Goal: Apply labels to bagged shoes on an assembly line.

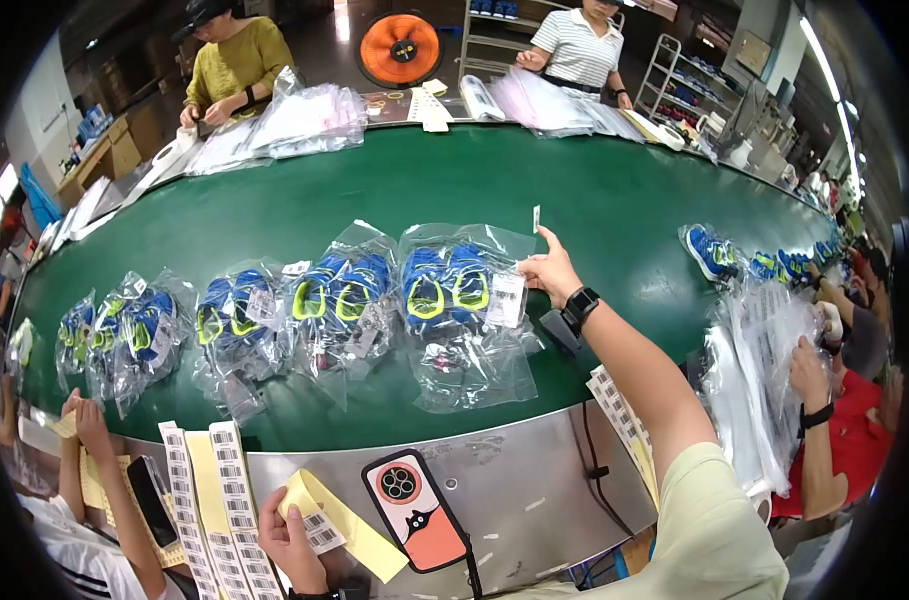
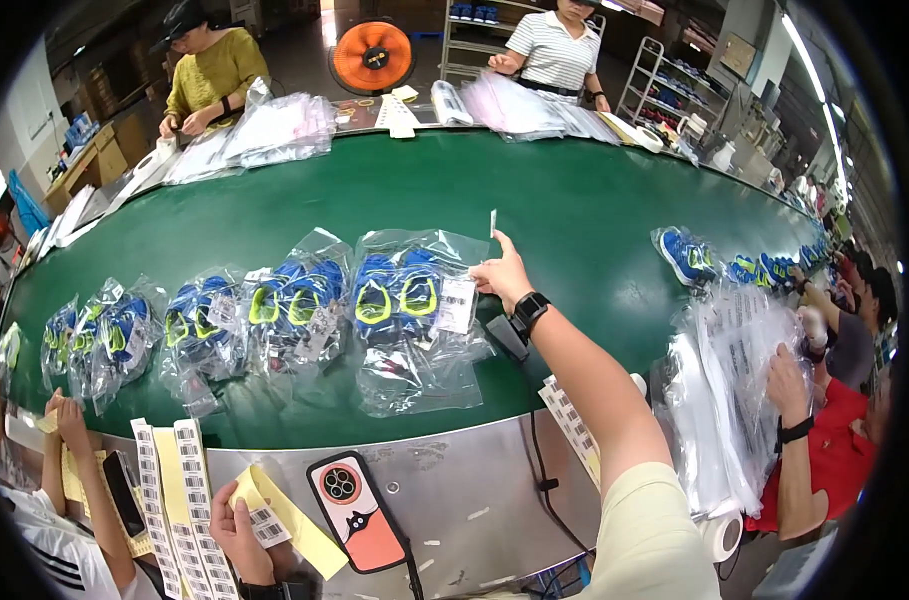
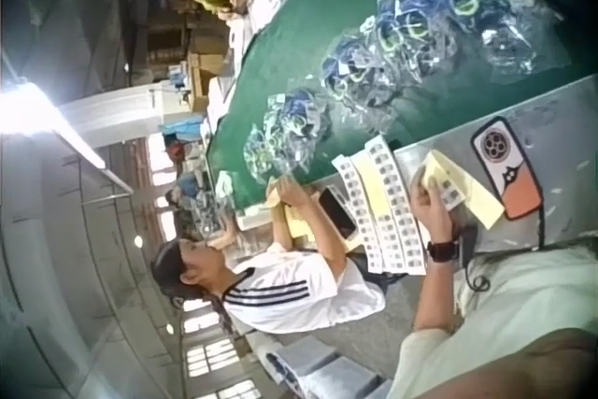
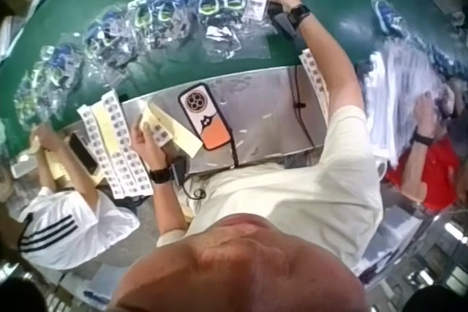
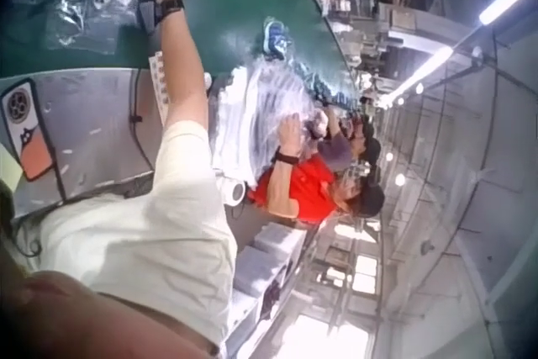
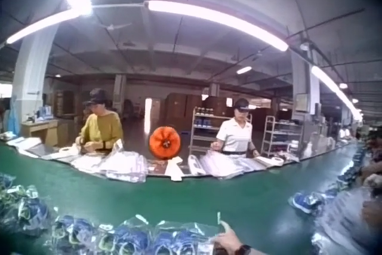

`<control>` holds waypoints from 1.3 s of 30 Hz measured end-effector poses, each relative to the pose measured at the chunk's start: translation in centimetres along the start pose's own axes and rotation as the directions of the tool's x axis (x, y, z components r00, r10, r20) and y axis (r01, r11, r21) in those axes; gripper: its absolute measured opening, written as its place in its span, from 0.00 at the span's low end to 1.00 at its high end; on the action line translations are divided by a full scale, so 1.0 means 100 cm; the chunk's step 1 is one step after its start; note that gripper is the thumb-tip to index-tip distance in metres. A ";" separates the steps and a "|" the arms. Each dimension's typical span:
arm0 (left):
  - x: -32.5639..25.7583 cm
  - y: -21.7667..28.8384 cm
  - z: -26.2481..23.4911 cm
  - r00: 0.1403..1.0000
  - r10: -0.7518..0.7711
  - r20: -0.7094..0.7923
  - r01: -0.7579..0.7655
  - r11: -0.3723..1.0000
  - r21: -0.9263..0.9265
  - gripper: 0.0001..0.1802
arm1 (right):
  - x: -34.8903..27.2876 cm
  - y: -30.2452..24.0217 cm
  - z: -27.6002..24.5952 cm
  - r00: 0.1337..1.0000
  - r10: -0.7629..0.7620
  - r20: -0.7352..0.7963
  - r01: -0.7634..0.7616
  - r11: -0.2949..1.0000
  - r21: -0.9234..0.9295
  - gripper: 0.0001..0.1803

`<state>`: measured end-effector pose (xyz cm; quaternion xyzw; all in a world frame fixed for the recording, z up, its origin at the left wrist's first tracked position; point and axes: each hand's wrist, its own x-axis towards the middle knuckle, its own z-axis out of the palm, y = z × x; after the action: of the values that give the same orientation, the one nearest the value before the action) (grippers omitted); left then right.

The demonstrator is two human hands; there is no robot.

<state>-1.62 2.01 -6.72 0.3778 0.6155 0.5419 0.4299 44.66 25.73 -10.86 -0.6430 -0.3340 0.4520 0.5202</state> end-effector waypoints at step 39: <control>-0.005 -0.027 0.009 0.998 -0.046 -0.039 0.050 0.993 0.106 0.14 | 0.072 -0.058 -0.176 0.731 -0.349 -0.586 -0.477 0.352 -0.805 0.11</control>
<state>-0.57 1.51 -9.41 0.3754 0.6603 0.5044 0.4107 63.92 27.06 -6.03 -0.9483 -0.2856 -0.0679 0.1208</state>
